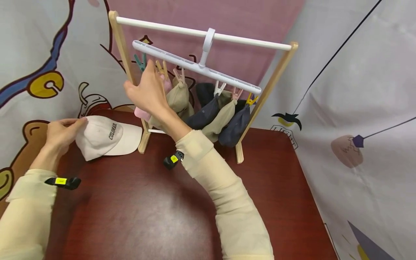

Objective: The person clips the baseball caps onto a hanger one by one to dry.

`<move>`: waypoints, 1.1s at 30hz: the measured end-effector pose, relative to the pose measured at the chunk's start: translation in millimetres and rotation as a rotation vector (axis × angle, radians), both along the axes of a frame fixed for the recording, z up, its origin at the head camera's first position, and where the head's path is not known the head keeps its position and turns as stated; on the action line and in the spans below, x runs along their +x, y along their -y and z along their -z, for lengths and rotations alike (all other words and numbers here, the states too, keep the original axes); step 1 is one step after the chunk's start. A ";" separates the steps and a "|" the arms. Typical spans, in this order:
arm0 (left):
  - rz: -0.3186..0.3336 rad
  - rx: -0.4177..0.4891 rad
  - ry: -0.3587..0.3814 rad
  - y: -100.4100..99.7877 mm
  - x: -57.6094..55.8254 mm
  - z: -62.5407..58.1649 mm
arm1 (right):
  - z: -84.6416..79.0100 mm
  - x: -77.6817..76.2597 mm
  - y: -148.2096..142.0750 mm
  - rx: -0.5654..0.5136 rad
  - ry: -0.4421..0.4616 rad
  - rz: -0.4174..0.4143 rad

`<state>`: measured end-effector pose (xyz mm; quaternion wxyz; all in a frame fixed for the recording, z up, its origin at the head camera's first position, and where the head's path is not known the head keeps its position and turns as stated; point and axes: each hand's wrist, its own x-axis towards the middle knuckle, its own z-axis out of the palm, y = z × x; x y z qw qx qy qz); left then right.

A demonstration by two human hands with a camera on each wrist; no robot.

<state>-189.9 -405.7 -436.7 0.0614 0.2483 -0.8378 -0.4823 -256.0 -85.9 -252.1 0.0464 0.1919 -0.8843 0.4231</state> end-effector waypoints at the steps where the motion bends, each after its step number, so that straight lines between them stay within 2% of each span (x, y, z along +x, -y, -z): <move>1: 0.002 0.002 0.000 -0.2 0.2 0.2 | -0.9 -1.3 1.3 0.001 0.002 0.009; 6: -0.005 0.009 0.009 -0.9 1.0 0.3 | -6.1 -7.0 7.6 -0.011 0.031 0.051; 14: -0.035 0.048 0.005 -1.0 -1.5 0.6 | -13.0 -17.9 15.1 -0.093 0.110 0.081; 22: -0.042 0.069 0.001 -1.5 -1.1 2.3 | -14.3 -29.7 21.0 -0.274 0.183 0.047; 29: -0.044 0.095 0.005 0.5 3.6 0.6 | -13.9 -29.2 22.8 -0.271 0.154 0.085; 33: -0.024 0.114 0.003 2.0 7.1 -1.2 | -10.0 -27.4 23.7 -0.337 0.125 0.067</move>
